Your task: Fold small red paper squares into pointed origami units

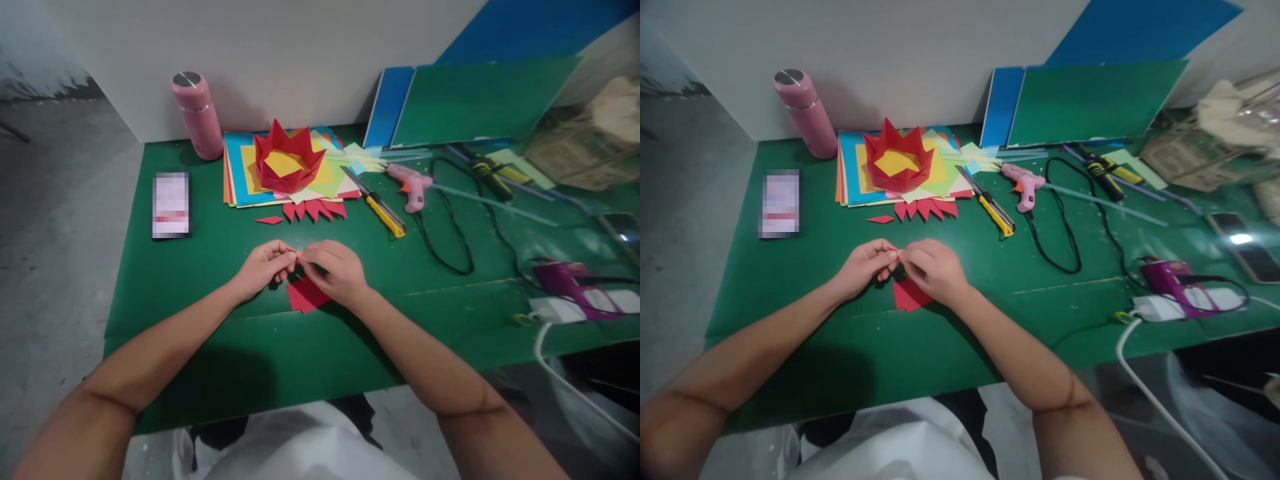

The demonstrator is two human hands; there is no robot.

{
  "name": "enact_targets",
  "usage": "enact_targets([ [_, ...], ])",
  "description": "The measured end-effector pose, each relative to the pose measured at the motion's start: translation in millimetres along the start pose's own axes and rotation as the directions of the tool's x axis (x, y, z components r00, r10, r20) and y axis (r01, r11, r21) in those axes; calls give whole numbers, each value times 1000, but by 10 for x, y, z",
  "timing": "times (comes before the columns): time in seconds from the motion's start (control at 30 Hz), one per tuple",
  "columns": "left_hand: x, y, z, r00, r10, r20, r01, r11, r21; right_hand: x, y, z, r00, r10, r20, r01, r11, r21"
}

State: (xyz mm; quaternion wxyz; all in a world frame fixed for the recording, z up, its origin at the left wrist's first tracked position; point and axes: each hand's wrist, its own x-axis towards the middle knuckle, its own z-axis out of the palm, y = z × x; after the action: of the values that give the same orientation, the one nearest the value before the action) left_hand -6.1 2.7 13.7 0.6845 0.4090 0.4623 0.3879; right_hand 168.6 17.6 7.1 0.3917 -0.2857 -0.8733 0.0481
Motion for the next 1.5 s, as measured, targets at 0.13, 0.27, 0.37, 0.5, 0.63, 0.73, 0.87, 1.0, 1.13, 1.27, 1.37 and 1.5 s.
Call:
enact_targets([
  [0.13,10,-6,-13,1000,-6,0,6,999,-50,11,-2,-21,996,-22,90,32,994,-105],
  [0.27,12,-15,-14,1000,-12,-18,10,998,-67,14,-20,-21,995,-41,93,53,991,-127],
  [0.37,14,-23,-6,1000,-9,-23,7,997,-75,6,-27,-12,998,7,55,-6,1000,-24],
  [0.5,15,-28,6,1000,18,-2,-18,999,-32,3,-19,-5,982,184,42,-189,963,191],
  [0.63,6,-26,16,1000,16,25,-16,1000,2,9,-4,18,938,340,63,-342,884,319],
  [0.73,-3,-24,22,999,23,33,-24,1000,6,6,-2,50,890,443,106,-447,805,390],
  [0.87,-5,-33,23,998,52,30,-52,999,6,-3,-2,75,834,526,167,-537,704,464],
  [1.0,5,-65,18,997,78,24,-78,997,14,0,-4,56,843,521,132,-529,761,376],
  [1.13,12,-119,33,994,106,-11,-105,992,65,1,-10,43,861,498,97,-502,807,311],
  [1.27,4,-160,60,987,149,-59,-142,984,108,-3,-22,55,870,486,79,-485,817,311],
  [1.37,-6,-159,62,987,152,-58,-146,985,96,3,-44,59,871,486,71,-483,818,312],
  [1.5,-16,-138,42,993,114,-41,-111,992,65,20,-87,50,865,494,86,-493,804,333],
])
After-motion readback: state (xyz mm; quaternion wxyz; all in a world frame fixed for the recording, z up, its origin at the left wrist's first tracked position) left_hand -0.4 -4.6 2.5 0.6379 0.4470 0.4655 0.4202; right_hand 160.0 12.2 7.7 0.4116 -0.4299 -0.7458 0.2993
